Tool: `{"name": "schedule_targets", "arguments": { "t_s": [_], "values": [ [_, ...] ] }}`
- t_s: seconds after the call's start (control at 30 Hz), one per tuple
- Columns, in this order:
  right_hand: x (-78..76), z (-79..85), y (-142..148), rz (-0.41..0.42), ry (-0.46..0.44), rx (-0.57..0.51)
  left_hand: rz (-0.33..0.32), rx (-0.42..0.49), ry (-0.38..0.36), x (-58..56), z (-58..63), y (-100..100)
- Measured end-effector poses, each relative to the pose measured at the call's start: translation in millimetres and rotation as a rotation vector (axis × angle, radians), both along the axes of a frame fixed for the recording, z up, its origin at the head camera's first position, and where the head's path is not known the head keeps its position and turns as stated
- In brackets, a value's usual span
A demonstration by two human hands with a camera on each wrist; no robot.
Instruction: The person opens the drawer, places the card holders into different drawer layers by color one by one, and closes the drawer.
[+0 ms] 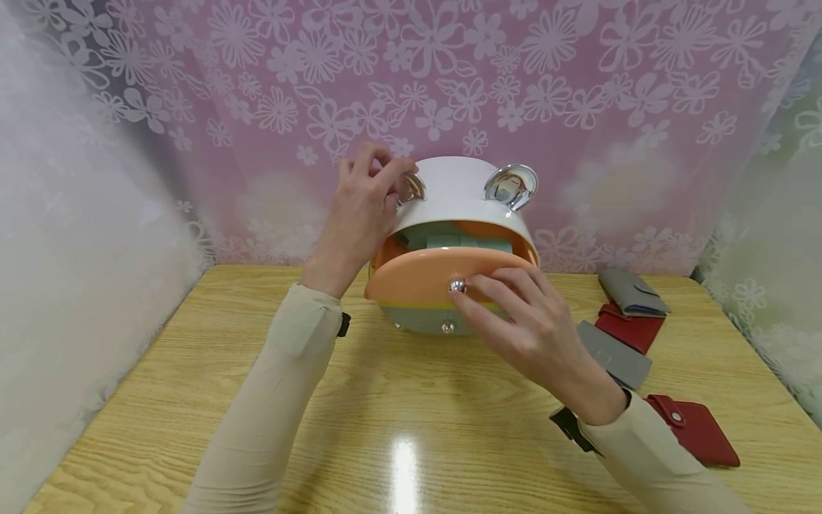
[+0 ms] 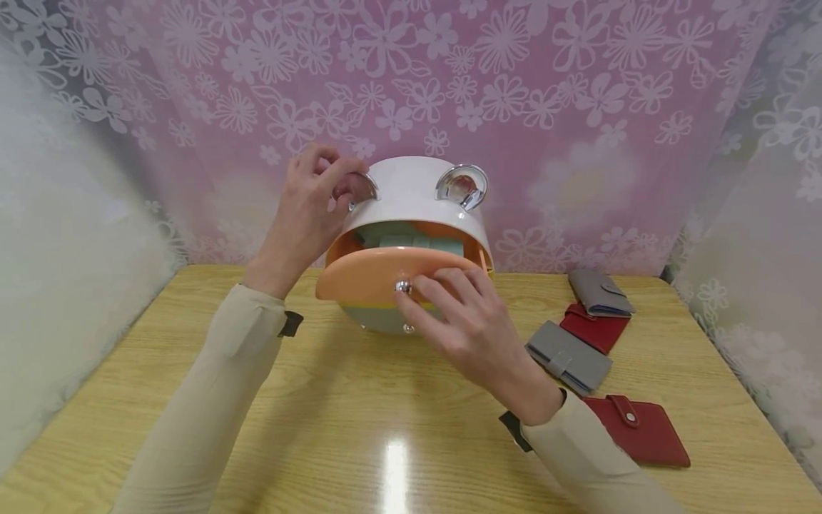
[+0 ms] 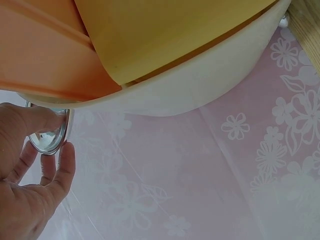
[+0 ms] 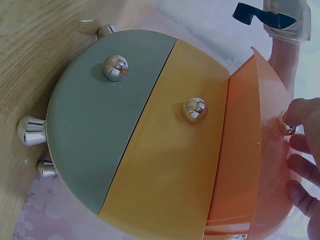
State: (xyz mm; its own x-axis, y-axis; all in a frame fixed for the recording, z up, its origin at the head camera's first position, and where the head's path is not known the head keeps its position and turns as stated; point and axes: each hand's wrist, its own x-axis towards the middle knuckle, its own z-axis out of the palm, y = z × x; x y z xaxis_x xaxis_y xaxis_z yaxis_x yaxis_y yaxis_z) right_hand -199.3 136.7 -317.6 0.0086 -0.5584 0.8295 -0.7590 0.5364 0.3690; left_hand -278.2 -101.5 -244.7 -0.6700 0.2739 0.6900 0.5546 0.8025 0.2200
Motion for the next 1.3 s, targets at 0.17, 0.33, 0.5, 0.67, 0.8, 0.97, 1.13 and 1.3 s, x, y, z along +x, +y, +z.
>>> {"name": "schedule_targets", "arguments": {
  "t_s": [0.17,0.33,0.5,0.67,0.8,0.97,1.13,1.3],
  "values": [
    [-2.2,-0.1,-0.6,-0.007,-0.005,-0.006,0.001,-0.002,0.000,0.1,-0.8,-0.3],
    [-4.9,-0.9,-0.6,-0.017,-0.018,-0.004,0.005,-0.004,-0.003,-0.5,-1.3,-0.3],
    [-7.0,-0.9,-0.6,-0.028,-0.037,0.003,-0.002,0.004,-0.001,-0.6,-1.0,0.2],
    [-11.0,-1.3,-1.2,-0.035,-0.043,-0.003,0.001,0.001,0.005,-0.7,-0.4,0.5],
    [-14.3,-2.0,-0.7,-0.032,-0.063,-0.005,0.000,0.002,-0.003,-0.5,0.5,0.9],
    [-17.1,-2.9,-1.2,-0.033,-0.086,-0.008,0.002,0.006,-0.020,0.0,1.2,1.0],
    [-19.9,-3.6,-2.1,-0.039,-0.101,-0.012,0.002,0.006,-0.020,0.2,1.1,1.0],
    [-24.7,-3.6,-2.3,-0.042,-0.111,-0.023,0.009,0.006,-0.013,-2.4,0.6,2.1]
  ]
}}
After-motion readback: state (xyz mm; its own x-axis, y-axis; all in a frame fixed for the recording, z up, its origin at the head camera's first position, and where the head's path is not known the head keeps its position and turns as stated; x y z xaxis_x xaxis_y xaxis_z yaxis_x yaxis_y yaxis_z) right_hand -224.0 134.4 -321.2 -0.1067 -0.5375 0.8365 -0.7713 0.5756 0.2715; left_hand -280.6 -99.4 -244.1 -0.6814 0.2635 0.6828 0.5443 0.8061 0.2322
